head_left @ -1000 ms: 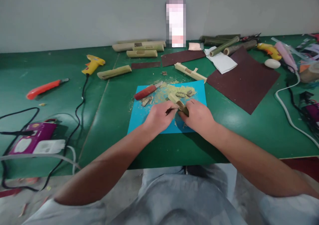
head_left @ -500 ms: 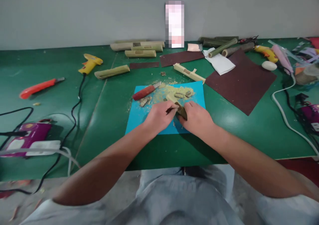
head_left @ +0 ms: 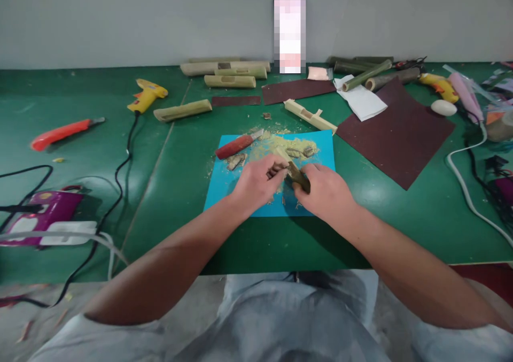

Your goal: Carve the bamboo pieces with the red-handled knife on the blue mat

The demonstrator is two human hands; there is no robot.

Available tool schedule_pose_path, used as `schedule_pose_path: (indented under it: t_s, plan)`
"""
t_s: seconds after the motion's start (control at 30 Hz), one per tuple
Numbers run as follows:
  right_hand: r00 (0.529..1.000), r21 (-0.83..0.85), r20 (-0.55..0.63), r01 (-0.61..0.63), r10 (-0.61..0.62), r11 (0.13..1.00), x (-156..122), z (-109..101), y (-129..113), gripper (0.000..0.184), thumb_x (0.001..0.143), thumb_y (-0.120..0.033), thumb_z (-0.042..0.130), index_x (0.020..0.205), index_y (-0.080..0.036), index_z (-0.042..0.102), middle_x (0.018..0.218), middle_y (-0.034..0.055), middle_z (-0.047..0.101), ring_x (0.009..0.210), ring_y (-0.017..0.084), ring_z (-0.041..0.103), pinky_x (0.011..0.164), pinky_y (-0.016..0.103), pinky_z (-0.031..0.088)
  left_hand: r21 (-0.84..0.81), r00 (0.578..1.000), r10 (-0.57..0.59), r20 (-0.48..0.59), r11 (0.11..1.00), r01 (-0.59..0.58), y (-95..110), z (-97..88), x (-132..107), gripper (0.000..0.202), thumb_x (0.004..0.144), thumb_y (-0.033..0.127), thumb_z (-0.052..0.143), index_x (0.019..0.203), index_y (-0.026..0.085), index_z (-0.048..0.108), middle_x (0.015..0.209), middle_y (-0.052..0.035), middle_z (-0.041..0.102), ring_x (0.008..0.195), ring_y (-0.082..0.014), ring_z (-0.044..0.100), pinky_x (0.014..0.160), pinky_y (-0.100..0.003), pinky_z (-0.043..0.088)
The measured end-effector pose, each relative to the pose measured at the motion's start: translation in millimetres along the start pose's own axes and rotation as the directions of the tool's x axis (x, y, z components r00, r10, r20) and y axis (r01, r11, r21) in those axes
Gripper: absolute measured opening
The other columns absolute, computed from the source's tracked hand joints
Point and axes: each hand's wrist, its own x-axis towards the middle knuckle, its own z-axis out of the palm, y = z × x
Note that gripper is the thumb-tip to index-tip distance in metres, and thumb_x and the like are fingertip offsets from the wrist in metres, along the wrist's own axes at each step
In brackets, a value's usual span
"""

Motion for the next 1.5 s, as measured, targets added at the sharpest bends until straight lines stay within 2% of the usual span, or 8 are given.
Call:
schedule_pose_path:
  t_s: [0.23, 0.37, 0.6, 0.73, 0.83, 1.03, 1.23, 1.5]
  plan:
    - [0.997, -0.072, -0.009, 0.071, -0.072, 0.995, 0, 7, -2, 0.017, 0.096, -0.03, 0.054, 0.087, -0.017, 0.061, 0.088, 0.0109, 0.064, 0.083, 0.024, 0.06, 0.066, 0.034, 0.039, 0.052, 0.999, -0.032, 0.037, 0.998, 0.03, 2, -1.4, 3, 0.011, 0.089, 0.025, 0.065, 0.093, 0.019, 0.074, 0.089, -0.0028, 0.078, 0.078, -0.0154, 0.07, 0.071, -0.027, 0.054]
    - [0.996, -0.065, -0.011, 0.086, -0.087, 0.994, 1, 9, -1, 0.02, 0.098, -0.029, 0.051, 0.086, -0.017, 0.061, 0.085, 0.0097, 0.063, 0.081, 0.023, 0.059, 0.066, 0.034, 0.038, 0.057, 0.997, -0.057, 0.058, 0.997, 0.054, 7, -3.2, -3, 0.012, 0.09, 0.024, 0.063, 0.088, 0.018, 0.073, 0.075, -0.0005, 0.073, 0.066, -0.013, 0.064, 0.061, -0.025, 0.048]
    - [0.995, -0.067, -0.022, 0.091, -0.092, 0.994, 2, 10, -1, 0.017, 0.096, -0.028, 0.053, 0.086, -0.016, 0.061, 0.086, 0.0104, 0.063, 0.081, 0.024, 0.059, 0.067, 0.034, 0.038, 0.155, 0.998, 0.055, 0.027, 0.986, -0.058, 8, 2.9, -3, 0.012, 0.088, 0.021, 0.061, 0.085, 0.018, 0.072, 0.079, -0.0012, 0.074, 0.067, -0.0126, 0.063, 0.062, -0.025, 0.046]
    - [0.996, -0.054, -0.019, 0.08, -0.081, 0.995, 2, 11, 1, 0.016, 0.095, -0.028, 0.052, 0.085, -0.018, 0.059, 0.086, 0.0099, 0.063, 0.08, 0.023, 0.058, 0.066, 0.034, 0.038, 0.185, 0.997, 0.052, 0.049, 0.981, -0.06, 7, 0.9, -8, 0.014, 0.087, 0.021, 0.06, 0.079, 0.018, 0.07, 0.068, 0.0009, 0.069, 0.06, -0.0109, 0.058, 0.056, -0.024, 0.042]
    - [0.996, -0.045, -0.038, 0.079, -0.081, 0.996, 3, 11, 2, 0.015, 0.095, -0.027, 0.05, 0.085, -0.018, 0.057, 0.087, 0.01, 0.063, 0.081, 0.023, 0.057, 0.066, 0.034, 0.038, 0.203, 0.996, 0.053, 0.067, 0.977, -0.065, 7, -1.2, -12, 0.014, 0.087, 0.02, 0.059, 0.08, 0.018, 0.071, 0.071, 0.0001, 0.071, 0.061, -0.0115, 0.06, 0.057, -0.024, 0.043]
    - [0.999, -0.026, 0.01, 0.052, -0.052, 0.998, 5, 7, 1, 0.013, 0.093, -0.028, 0.053, 0.084, -0.019, 0.058, 0.086, 0.0097, 0.063, 0.08, 0.023, 0.058, 0.066, 0.033, 0.038, 0.149, 0.998, 0.051, -0.034, 0.988, -0.046, 7, -1.3, -11, 0.015, 0.091, 0.027, 0.06, 0.09, 0.019, 0.073, 0.083, -0.0029, 0.076, 0.068, -0.0134, 0.065, 0.064, -0.027, 0.05]
    - [0.998, -0.004, -0.029, 0.05, -0.05, 0.999, 4, 9, 1, 0.016, 0.094, -0.028, 0.052, 0.083, -0.019, 0.058, 0.085, 0.0094, 0.063, 0.081, 0.023, 0.058, 0.067, 0.034, 0.039, 0.112, 0.999, -0.002, 0.041, 0.994, -0.003, 7, 1.9, -6, 0.012, 0.089, 0.027, 0.061, 0.087, 0.019, 0.07, 0.076, -0.0004, 0.074, 0.064, -0.0126, 0.063, 0.06, -0.025, 0.049]
    - [0.999, -0.037, -0.002, 0.05, -0.05, 0.998, 4, 9, -1, 0.016, 0.095, -0.027, 0.053, 0.086, -0.016, 0.061, 0.088, 0.0112, 0.065, 0.083, 0.024, 0.06, 0.067, 0.034, 0.039, 0.049, 0.997, -0.069, 0.047, 0.997, 0.067, 15, 4.8, -4, 0.008, 0.088, 0.022, 0.061, 0.084, 0.019, 0.068, 0.074, 0.0003, 0.071, 0.066, -0.0133, 0.065, 0.059, -0.025, 0.049]
